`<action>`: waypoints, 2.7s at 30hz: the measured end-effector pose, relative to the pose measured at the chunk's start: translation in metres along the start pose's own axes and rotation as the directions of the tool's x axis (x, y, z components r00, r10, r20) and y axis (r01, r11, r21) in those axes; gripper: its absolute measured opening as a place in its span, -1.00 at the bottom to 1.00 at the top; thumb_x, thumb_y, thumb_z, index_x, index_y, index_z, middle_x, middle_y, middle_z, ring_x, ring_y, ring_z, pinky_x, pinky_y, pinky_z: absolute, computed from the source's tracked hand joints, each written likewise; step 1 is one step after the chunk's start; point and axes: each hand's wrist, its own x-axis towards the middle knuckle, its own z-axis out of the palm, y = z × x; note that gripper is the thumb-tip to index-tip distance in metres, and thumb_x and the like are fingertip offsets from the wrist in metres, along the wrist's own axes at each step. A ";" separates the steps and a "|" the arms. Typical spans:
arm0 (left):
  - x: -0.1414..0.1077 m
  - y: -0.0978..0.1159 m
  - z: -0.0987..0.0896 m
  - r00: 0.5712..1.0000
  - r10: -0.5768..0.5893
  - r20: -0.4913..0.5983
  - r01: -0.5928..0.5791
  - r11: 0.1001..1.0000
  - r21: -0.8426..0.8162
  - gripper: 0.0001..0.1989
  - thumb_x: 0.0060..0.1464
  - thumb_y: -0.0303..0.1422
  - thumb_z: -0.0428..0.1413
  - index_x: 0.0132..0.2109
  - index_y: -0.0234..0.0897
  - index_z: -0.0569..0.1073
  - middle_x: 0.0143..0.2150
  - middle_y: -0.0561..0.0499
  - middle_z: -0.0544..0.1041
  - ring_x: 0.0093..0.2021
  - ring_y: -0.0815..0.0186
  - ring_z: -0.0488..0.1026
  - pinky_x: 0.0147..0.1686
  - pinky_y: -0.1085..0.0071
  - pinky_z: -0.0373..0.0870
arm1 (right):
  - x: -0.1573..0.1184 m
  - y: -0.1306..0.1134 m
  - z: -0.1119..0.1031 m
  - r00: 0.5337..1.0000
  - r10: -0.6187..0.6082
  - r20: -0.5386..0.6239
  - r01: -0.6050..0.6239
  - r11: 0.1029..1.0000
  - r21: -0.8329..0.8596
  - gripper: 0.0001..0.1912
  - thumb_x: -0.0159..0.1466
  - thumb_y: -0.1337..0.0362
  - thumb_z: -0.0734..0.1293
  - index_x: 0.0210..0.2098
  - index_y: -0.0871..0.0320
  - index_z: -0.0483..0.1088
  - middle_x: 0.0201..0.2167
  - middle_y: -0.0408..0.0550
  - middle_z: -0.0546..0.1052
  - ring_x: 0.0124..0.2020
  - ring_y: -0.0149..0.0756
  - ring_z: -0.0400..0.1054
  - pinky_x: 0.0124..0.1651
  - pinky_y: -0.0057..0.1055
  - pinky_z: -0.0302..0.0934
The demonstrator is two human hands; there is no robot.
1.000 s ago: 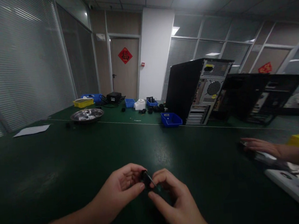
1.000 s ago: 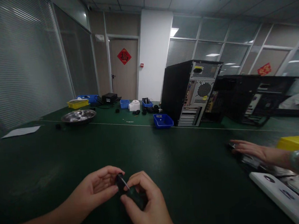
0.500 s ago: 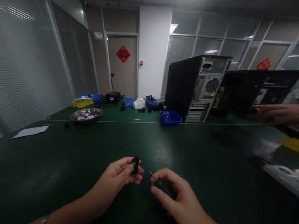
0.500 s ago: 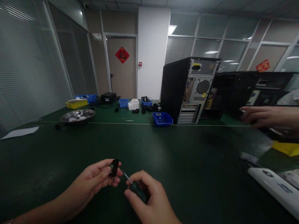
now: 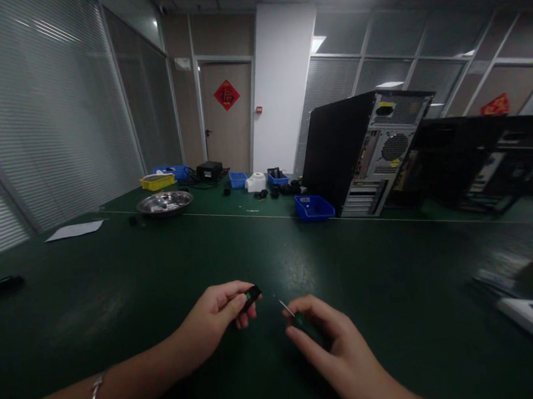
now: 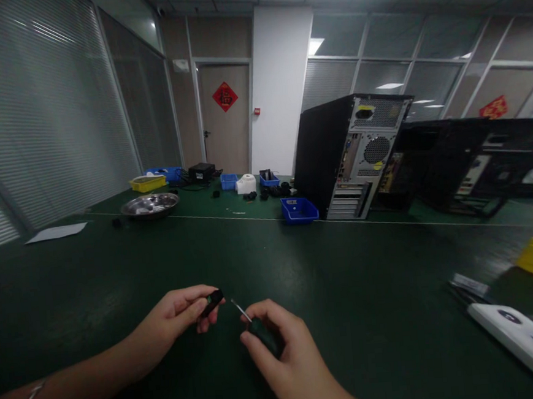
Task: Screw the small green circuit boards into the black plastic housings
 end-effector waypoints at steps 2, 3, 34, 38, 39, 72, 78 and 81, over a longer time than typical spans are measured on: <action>0.000 0.000 0.000 1.000 0.003 0.007 -0.003 0.999 0.037 -0.73 0.18 -0.27 0.04 -0.16 -0.36 0.53 -0.39 0.02 0.46 -0.40 0.31 0.33 -0.34 0.37 0.26 | 0.000 -0.002 -0.002 1.000 -0.004 0.020 0.004 1.000 0.024 -0.87 0.31 0.23 0.30 -0.20 0.13 0.43 -0.26 -0.04 0.53 -0.18 -0.17 0.43 -0.07 -0.29 0.31; -0.001 0.000 0.000 1.000 0.006 0.013 -0.007 0.998 0.054 -0.73 0.19 -0.28 0.03 -0.14 -0.36 0.53 -0.39 0.02 0.46 -0.40 0.31 0.33 -0.34 0.37 0.27 | 0.000 -0.003 -0.002 1.000 -0.007 0.025 0.006 0.999 0.043 -0.86 0.32 0.23 0.30 -0.17 0.12 0.43 -0.24 -0.04 0.54 -0.18 -0.17 0.43 -0.05 -0.29 0.32; -0.008 0.003 0.001 0.966 0.256 0.048 -0.253 0.884 0.393 -0.80 0.18 -0.42 0.13 -0.07 -0.20 0.57 -0.17 -0.01 0.59 -0.13 0.24 0.51 -0.11 0.37 0.37 | 0.001 0.004 -0.003 0.985 -0.154 0.082 0.159 0.985 -0.059 -0.66 0.31 0.42 0.30 0.03 0.02 0.48 -0.19 -0.04 0.53 -0.18 -0.25 0.44 -0.14 -0.37 0.30; -0.010 0.002 0.001 0.969 0.242 0.047 -0.241 0.889 0.390 -0.81 0.17 -0.41 0.14 -0.08 -0.20 0.58 -0.21 -0.01 0.59 -0.19 0.25 0.51 -0.18 0.39 0.38 | -0.001 0.006 -0.003 0.981 -0.176 0.083 0.180 0.983 -0.046 -0.65 0.32 0.43 0.30 0.05 0.00 0.47 -0.19 -0.05 0.52 -0.17 -0.26 0.44 -0.13 -0.38 0.29; -0.010 0.001 0.001 0.971 0.234 0.042 -0.232 0.896 0.379 -0.81 0.16 -0.40 0.14 -0.08 -0.21 0.58 -0.21 -0.02 0.58 -0.21 0.25 0.51 -0.20 0.39 0.39 | -0.001 0.006 -0.003 0.980 -0.183 0.082 0.187 0.981 -0.045 -0.64 0.32 0.43 0.30 0.05 -0.01 0.46 -0.19 -0.05 0.52 -0.16 -0.27 0.43 -0.13 -0.38 0.29; -0.007 0.002 0.007 0.993 0.116 0.015 -0.116 0.992 0.046 -0.82 0.04 -0.45 0.20 -0.17 -0.29 0.61 -0.26 -0.02 0.52 -0.28 0.29 0.46 -0.25 0.39 0.40 | -0.001 0.010 -0.004 0.974 -0.209 0.090 0.212 0.977 -0.027 -0.64 0.32 0.42 0.29 0.07 0.03 0.46 -0.22 -0.02 0.50 -0.21 -0.26 0.43 -0.17 -0.35 0.29; -0.007 0.006 0.009 0.999 0.036 0.024 -0.034 0.997 -0.073 -0.83 0.02 -0.41 0.22 -0.19 -0.29 0.61 -0.29 0.01 0.52 -0.31 0.31 0.44 -0.23 0.36 0.38 | -0.001 0.005 -0.004 0.979 -0.182 0.095 0.186 0.982 -0.036 -0.64 0.33 0.42 0.28 0.08 0.05 0.46 -0.23 -0.01 0.51 -0.22 -0.25 0.44 -0.17 -0.34 0.29; -0.007 0.007 0.010 1.000 0.018 0.024 -0.017 0.997 -0.073 -0.82 0.01 -0.40 0.23 -0.19 -0.29 0.61 -0.29 0.01 0.53 -0.31 0.30 0.43 -0.22 0.35 0.38 | 0.000 0.003 -0.004 0.979 -0.178 0.095 0.182 0.983 -0.035 -0.63 0.33 0.43 0.28 0.08 0.04 0.46 -0.23 -0.01 0.51 -0.23 -0.26 0.44 -0.19 -0.35 0.29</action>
